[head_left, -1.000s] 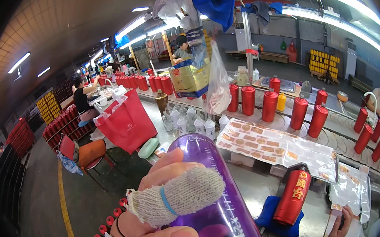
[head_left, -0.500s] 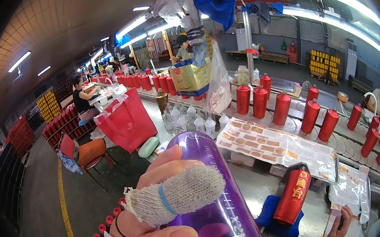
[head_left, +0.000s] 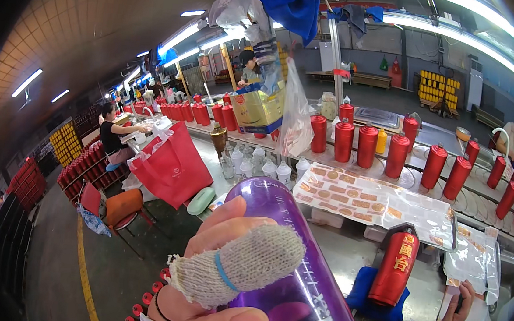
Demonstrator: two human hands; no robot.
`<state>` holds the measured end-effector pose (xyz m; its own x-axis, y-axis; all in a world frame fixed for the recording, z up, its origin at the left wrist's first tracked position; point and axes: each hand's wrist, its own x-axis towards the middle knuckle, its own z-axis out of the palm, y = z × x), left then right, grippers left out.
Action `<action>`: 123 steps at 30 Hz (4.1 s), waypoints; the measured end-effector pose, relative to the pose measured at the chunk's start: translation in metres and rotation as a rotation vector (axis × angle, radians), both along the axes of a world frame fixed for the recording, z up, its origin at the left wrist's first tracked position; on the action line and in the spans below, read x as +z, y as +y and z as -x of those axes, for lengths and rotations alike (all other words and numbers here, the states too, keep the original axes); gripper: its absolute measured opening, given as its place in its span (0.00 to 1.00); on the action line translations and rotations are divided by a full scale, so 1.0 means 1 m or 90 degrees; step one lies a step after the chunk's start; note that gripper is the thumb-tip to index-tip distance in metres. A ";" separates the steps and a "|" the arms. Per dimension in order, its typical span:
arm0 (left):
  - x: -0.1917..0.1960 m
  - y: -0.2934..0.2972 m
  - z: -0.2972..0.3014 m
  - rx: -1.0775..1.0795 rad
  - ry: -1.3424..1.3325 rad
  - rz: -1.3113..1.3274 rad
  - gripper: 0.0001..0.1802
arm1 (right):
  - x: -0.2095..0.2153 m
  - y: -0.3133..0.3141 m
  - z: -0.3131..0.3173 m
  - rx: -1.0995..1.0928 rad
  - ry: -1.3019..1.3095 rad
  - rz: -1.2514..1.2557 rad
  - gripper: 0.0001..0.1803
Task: Applying decorative or informative stickers to the surface of red canisters on a manufacturing assembly line.
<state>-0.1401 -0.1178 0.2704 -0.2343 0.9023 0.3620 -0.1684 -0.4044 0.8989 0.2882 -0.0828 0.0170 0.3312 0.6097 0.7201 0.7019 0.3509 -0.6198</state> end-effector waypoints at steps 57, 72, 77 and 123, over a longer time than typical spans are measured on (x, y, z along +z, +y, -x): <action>0.002 -0.011 -0.006 -0.141 -0.215 0.006 0.51 | -0.002 0.000 -0.001 -0.003 -0.020 0.021 0.11; -0.007 -0.003 -0.009 -0.019 -0.138 -0.256 0.55 | 0.000 0.002 0.002 0.006 -0.043 0.005 0.12; 0.002 0.011 -0.006 -0.118 -0.244 -0.015 0.44 | -0.002 0.000 0.002 -0.013 -0.051 0.020 0.12; -0.290 0.443 0.336 0.529 0.389 0.065 0.57 | 0.025 0.026 0.027 -0.121 -0.224 0.195 0.12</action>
<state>-0.4759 0.3254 -0.0194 -0.5990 0.5731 0.5592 0.6254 -0.1013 0.7737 0.2616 -0.0571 0.0418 0.2272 0.7628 0.6054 0.9205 0.0347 -0.3892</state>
